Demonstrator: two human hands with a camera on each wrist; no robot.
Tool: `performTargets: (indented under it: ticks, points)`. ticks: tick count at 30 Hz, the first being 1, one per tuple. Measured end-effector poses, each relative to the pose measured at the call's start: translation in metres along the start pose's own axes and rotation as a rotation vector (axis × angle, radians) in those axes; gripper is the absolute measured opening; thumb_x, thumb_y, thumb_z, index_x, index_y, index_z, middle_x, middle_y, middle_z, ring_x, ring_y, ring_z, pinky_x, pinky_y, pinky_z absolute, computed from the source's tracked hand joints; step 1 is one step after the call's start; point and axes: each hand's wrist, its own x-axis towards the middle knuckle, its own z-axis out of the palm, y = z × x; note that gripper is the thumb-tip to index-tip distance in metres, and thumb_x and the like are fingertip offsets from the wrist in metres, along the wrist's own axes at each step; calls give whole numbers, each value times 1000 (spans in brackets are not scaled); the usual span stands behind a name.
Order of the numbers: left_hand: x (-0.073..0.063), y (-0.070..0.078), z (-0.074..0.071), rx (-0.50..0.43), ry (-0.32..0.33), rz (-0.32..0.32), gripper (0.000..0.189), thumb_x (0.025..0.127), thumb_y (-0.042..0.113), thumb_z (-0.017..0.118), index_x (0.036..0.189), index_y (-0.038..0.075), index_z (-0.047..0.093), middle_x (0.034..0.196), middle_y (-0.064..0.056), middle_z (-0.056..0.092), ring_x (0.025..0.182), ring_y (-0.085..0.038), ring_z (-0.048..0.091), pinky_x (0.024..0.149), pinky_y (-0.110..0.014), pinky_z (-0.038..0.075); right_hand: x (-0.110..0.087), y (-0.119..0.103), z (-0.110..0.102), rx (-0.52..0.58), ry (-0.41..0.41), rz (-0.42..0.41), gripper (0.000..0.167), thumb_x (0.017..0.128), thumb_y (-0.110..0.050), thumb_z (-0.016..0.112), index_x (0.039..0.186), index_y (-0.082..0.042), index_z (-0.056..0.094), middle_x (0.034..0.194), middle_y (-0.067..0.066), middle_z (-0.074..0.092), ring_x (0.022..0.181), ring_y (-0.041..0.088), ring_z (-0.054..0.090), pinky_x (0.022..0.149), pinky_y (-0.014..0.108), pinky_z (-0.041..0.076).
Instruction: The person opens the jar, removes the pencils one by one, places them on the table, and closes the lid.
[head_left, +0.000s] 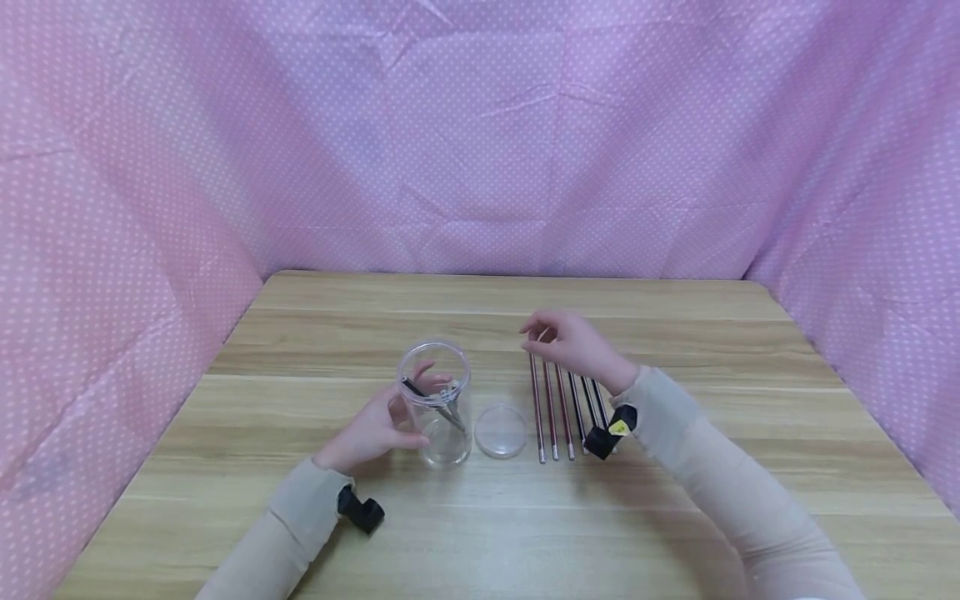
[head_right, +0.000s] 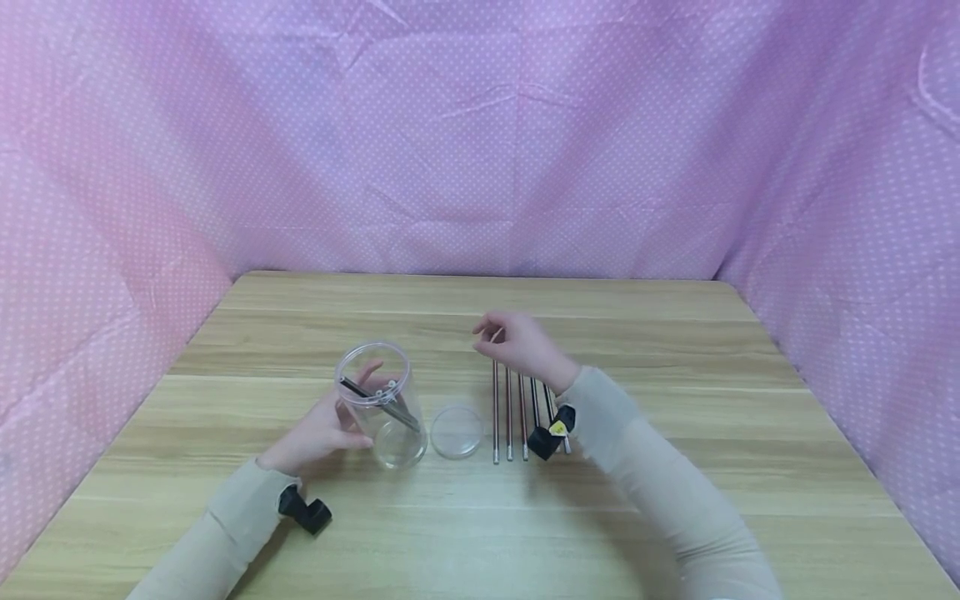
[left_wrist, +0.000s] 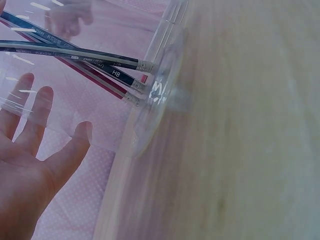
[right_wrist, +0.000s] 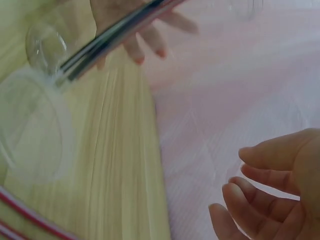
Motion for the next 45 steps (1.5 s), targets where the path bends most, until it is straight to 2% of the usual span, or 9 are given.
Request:
performTargets:
  ticks: [7, 11, 17, 22, 28, 35, 37, 42, 45]
  points:
    - [0, 0, 0, 9, 6, -18, 98, 73, -6, 72, 151, 7, 13, 148, -15, 39, 130, 2, 39, 112, -58, 15, -10, -35, 8, 52, -37, -183, 25, 88, -7, 64, 112, -2, 63, 93, 7, 66, 87, 18, 62, 74, 32, 55]
    - [0, 0, 1, 5, 9, -12, 97, 74, -6, 72, 150, 7, 14, 147, -16, 39, 131, 0, 39, 112, -59, 14, -14, -48, 12, 41, -31, -297, 25, 86, -6, 65, 110, -2, 63, 96, 7, 66, 86, 17, 63, 73, 30, 56]
    - [-1, -2, 1, 35, 11, -11, 98, 74, -6, 72, 151, 8, 14, 148, -18, 38, 129, 2, 40, 109, -61, 20, -17, -59, 17, 27, -36, -452, 25, 85, -2, 66, 108, 3, 61, 97, 12, 66, 84, 18, 64, 73, 22, 55]
    - [-1, -1, 1, 28, 4, -6, 97, 75, -7, 72, 151, 14, 16, 148, -15, 39, 131, -2, 40, 109, -56, 24, -20, -66, 19, 1, -27, -572, 24, 84, -1, 66, 108, 2, 61, 100, 11, 64, 80, 14, 63, 73, 19, 54]
    - [-1, 1, 1, 21, 3, -12, 96, 75, -7, 71, 151, 20, 18, 148, -12, 40, 132, -5, 40, 110, -52, 27, -25, -72, 20, -47, -5, -636, 27, 85, -4, 66, 111, -2, 61, 105, 10, 62, 83, 17, 63, 71, 18, 52]
    - [0, -1, 2, 23, 6, -4, 95, 75, -9, 70, 150, 18, 19, 147, -13, 41, 131, -5, 41, 107, -25, 32, -28, -76, 20, -152, 34, -738, 29, 84, -7, 69, 112, -2, 62, 110, 9, 60, 97, 17, 60, 85, 26, 51]
    - [0, -1, 1, 24, 8, -1, 95, 75, -9, 70, 151, 16, 18, 147, -13, 40, 133, -10, 40, 109, -31, 32, -28, -75, 20, -191, 50, -785, 32, 83, -9, 70, 113, -2, 61, 112, 11, 59, 102, 19, 58, 90, 29, 50]
    - [0, -1, 1, 41, 14, -11, 95, 75, -7, 71, 151, 12, 16, 147, -14, 40, 136, -30, 36, 109, -59, 25, -30, -72, 22, -252, 63, -865, 43, 83, -15, 71, 122, -2, 58, 119, 13, 57, 111, 23, 54, 95, 35, 47]
    - [-1, 0, 1, 51, 16, -22, 95, 76, -5, 71, 151, 12, 16, 147, -14, 40, 136, -31, 36, 108, -62, 24, -31, -70, 24, -279, 59, -884, 45, 85, -19, 69, 125, -5, 56, 123, 12, 55, 115, 24, 50, 98, 36, 44]
